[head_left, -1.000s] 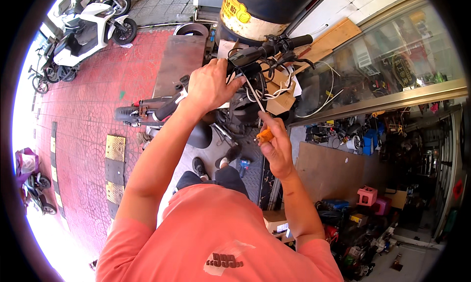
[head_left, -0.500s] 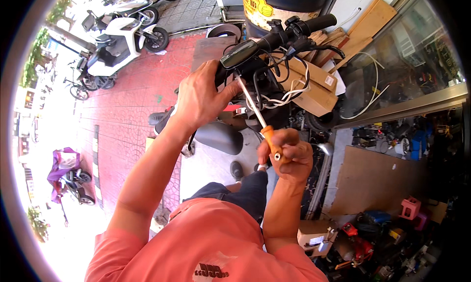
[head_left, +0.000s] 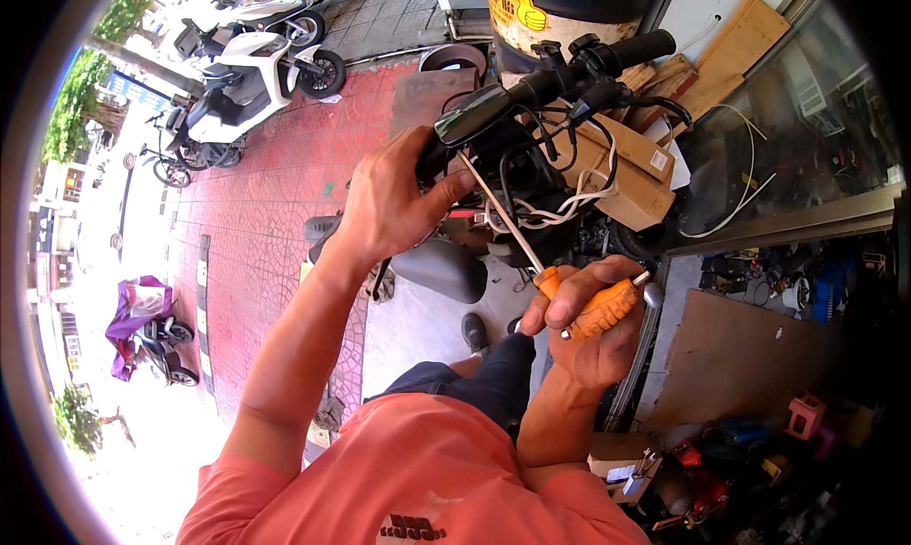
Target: The person uses a screwdriver to loosen and tighten screws on the handlebar assembly of an electric scooter, handles internal wires, and adjusts the digital display unit.
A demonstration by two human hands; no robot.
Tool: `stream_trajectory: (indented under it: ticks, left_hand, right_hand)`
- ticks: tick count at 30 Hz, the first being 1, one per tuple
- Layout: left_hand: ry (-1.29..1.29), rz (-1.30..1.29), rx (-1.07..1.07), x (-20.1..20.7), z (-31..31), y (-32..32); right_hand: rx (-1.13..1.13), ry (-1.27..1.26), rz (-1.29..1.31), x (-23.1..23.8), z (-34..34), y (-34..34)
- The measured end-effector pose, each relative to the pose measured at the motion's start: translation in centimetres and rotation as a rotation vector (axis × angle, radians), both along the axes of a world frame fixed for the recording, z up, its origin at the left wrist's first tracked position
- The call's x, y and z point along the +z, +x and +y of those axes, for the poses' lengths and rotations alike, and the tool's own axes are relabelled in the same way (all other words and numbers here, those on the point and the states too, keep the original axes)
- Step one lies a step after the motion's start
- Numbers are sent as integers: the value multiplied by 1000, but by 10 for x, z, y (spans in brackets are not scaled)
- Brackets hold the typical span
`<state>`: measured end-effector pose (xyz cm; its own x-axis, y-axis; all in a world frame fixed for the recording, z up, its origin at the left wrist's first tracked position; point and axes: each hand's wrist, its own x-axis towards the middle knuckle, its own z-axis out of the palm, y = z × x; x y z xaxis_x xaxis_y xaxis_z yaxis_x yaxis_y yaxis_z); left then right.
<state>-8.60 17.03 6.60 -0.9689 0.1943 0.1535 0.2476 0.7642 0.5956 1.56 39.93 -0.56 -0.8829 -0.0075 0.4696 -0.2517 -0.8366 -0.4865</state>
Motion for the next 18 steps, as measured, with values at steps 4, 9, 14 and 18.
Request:
stream_trajectory:
  ticks: [4, 9, 14, 18]
  left_hand:
    - [-7, -6, 7, 2, 1, -1]
    - [-33, 80, 9, -3, -2, -2]
    - [-65, 21, 63, -1, 3, -1]
    - [-96, -9, 87, 1, 4, 0]
  right_hand:
    - [-51, 30, -56, 2, -5, 7]
    - [-95, 55, -91, 3, -11, 11]
    - [-124, 60, -70, -3, -16, 10]
    - [-117, -19, -92, -9, -19, 8]
